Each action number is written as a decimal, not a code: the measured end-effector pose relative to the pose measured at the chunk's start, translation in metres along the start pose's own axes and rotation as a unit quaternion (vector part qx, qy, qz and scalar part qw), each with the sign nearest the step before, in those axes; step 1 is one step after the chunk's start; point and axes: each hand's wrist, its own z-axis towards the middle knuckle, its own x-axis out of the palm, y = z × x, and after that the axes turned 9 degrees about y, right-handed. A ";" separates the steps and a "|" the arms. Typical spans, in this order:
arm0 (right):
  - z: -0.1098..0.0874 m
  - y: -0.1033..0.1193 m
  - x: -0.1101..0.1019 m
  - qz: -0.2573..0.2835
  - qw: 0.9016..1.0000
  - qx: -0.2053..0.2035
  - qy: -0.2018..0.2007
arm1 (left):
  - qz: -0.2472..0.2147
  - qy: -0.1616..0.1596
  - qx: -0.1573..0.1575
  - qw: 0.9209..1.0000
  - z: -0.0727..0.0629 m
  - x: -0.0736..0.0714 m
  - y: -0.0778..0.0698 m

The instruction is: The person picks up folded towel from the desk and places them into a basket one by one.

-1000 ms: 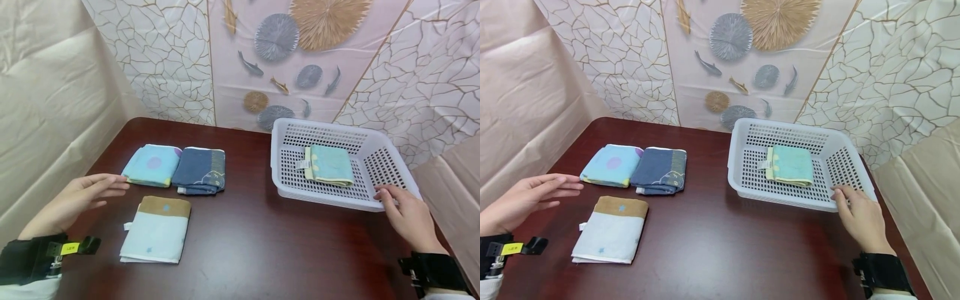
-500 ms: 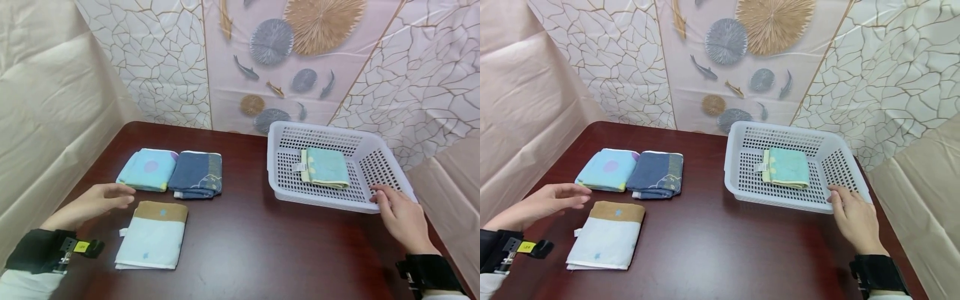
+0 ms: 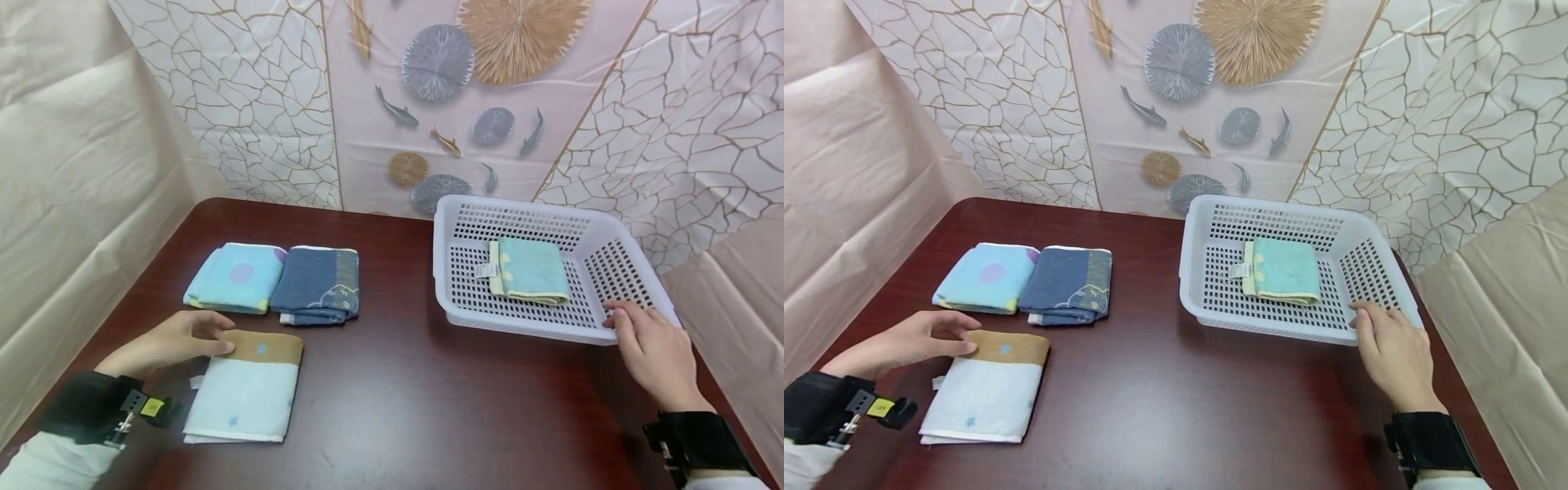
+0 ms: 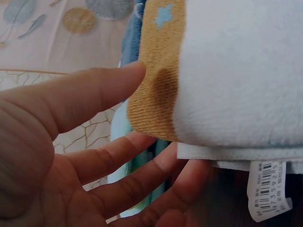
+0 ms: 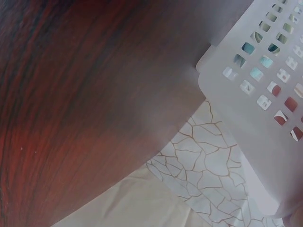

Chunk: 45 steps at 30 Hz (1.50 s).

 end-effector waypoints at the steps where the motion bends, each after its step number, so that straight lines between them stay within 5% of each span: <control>1: 0.000 0.000 0.000 -0.001 1.000 0.000 -0.001 | 0.002 0.001 -0.001 1.000 0.001 0.000 0.000; 9: 0.000 -0.001 0.000 0.001 1.000 -0.005 -0.015 | 0.027 0.001 -0.008 1.000 0.008 0.002 -0.003; 27: -0.003 -0.004 0.001 -0.003 1.000 -0.012 -0.024 | 0.004 0.034 -0.047 0.998 0.019 0.011 -0.015; 32: -0.004 -0.006 0.001 -0.005 1.000 -0.009 -0.027 | 0.019 0.056 -0.033 0.998 0.024 0.015 -0.024; 45: -0.001 -0.001 0.003 -0.005 1.000 -0.008 -0.019 | 0.051 0.053 0.011 0.997 0.039 0.029 -0.050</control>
